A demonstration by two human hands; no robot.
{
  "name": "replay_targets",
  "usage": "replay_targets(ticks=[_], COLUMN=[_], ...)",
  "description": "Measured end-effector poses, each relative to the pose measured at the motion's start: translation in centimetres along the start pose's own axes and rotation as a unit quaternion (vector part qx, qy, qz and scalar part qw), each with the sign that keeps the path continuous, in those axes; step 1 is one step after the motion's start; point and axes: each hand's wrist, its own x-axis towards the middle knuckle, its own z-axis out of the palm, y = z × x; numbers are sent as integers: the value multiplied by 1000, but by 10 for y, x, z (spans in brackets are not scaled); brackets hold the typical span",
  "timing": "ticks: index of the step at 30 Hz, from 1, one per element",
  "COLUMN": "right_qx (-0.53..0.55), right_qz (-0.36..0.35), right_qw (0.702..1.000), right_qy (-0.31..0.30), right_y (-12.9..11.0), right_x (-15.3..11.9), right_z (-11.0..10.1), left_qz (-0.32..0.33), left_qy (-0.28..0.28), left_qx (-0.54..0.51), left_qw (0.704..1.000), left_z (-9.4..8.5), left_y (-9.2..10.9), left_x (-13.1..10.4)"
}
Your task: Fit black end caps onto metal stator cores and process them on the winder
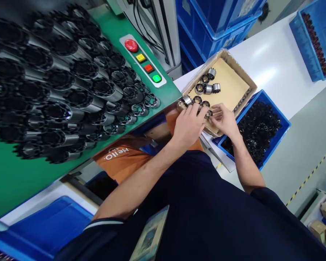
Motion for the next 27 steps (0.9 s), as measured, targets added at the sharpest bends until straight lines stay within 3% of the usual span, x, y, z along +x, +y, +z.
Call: replay_targets(ticks=[3,7,13,19,27], right_qx=[-53,-140,-216,-245,-266], right_qz=[-77,-183,-226,-211,-182], right_qw=[995,959,919,911,908], right_qy=[-37,-164,-240,-255,-268], right_y=[-10,-20,-26,-20,-16], right_x=[21,58,85,83,88], right_z=[-17,-29,-40,-49,-45], left_qz=[-14,-77,-202,-294,-254], left_qy=[15,4,56,115,136], left_qx=[-86,-180,-237,-269,-287], left_qw=[996,981,949,910,913], left_z=[11,38,61,58,46], left_y=[-10,-28,-56,-75,-82], left_x=[-48,-117,-193,-220,-215])
